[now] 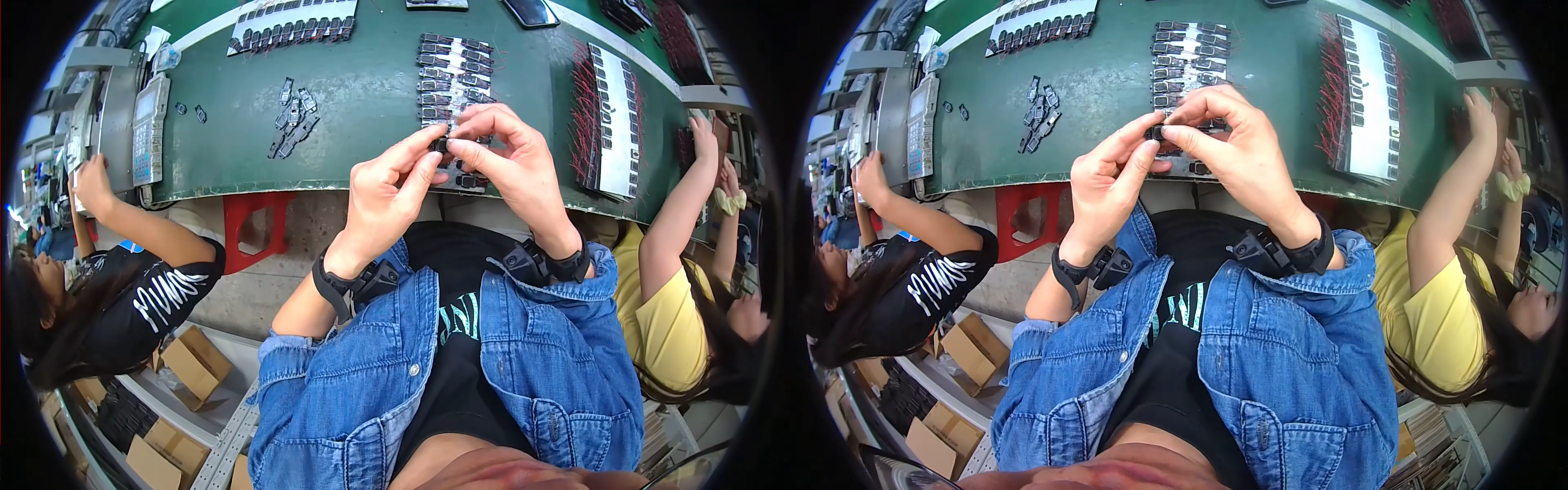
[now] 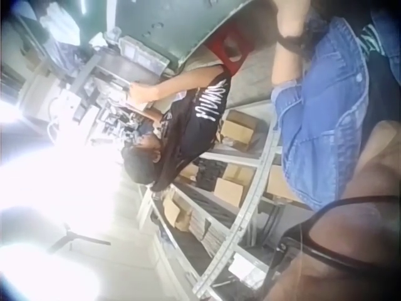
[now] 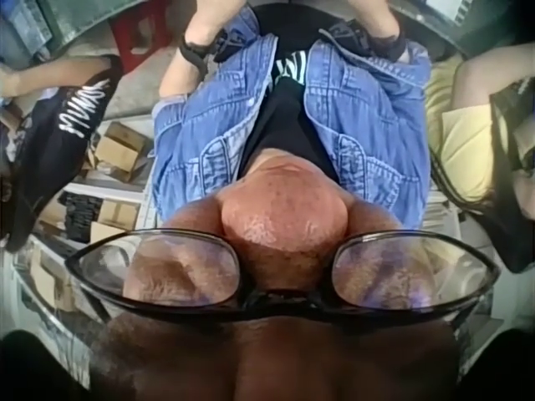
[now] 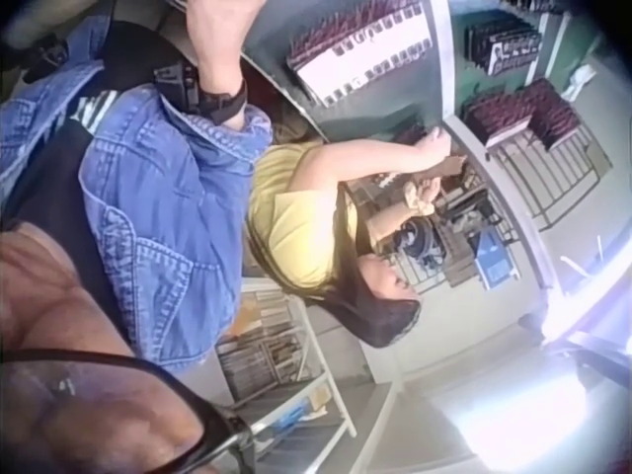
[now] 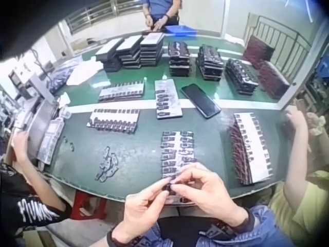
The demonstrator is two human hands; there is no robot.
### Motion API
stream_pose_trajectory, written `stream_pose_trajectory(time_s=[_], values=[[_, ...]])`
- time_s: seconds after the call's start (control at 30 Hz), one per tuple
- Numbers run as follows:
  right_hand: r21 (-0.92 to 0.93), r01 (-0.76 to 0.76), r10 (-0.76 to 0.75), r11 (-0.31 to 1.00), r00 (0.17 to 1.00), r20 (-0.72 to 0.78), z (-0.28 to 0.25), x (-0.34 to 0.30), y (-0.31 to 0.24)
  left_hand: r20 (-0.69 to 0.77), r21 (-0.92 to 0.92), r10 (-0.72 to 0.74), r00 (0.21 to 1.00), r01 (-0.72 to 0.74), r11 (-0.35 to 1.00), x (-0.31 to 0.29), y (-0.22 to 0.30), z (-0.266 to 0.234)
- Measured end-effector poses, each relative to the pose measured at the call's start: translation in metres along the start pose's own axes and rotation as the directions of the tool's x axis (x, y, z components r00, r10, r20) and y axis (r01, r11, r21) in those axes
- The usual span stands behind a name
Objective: Assemble small black components into silver-colored grid trays on an assembly line.
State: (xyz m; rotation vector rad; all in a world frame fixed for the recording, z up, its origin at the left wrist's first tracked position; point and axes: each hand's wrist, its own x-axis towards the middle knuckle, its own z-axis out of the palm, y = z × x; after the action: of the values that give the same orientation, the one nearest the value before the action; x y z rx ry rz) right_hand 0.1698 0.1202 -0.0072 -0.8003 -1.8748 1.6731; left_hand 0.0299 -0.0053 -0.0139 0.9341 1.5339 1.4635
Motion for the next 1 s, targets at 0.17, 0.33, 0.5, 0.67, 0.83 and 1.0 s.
stream_pose_trajectory(time_s=[0.17,0.33,0.5,0.67,0.83,1.0], values=[[0.231,-0.179,0.132,0.957,0.970,0.203,-0.008,0.004,0.000,0.026,0.040,-0.015,1.000,0.014,0.999,-0.002,0.002,0.002],[0.267,-0.149,0.097,0.952,0.976,0.196,-0.006,0.002,0.005,0.039,-0.041,0.027,0.999,-0.026,0.999,-0.002,-0.004,0.004],[0.005,-0.001,0.001,1.000,0.989,0.151,-0.001,-0.002,-0.003,0.031,-0.091,0.008,0.999,-0.005,0.996,0.000,-0.003,0.004],[-0.245,0.123,-0.073,0.962,0.977,0.202,0.003,-0.007,-0.011,0.012,0.200,0.022,1.000,-0.024,0.980,-0.005,0.009,-0.002],[-0.412,0.343,-0.348,0.844,0.935,0.066,0.010,-0.027,0.001,-0.117,-0.023,0.049,0.992,-0.052,0.998,-0.007,0.003,-0.014],[-0.711,0.483,-0.448,0.511,0.856,0.259,0.021,-0.053,0.030,-0.171,-0.162,-0.044,0.984,0.016,0.987,-0.025,-0.019,-0.022]])
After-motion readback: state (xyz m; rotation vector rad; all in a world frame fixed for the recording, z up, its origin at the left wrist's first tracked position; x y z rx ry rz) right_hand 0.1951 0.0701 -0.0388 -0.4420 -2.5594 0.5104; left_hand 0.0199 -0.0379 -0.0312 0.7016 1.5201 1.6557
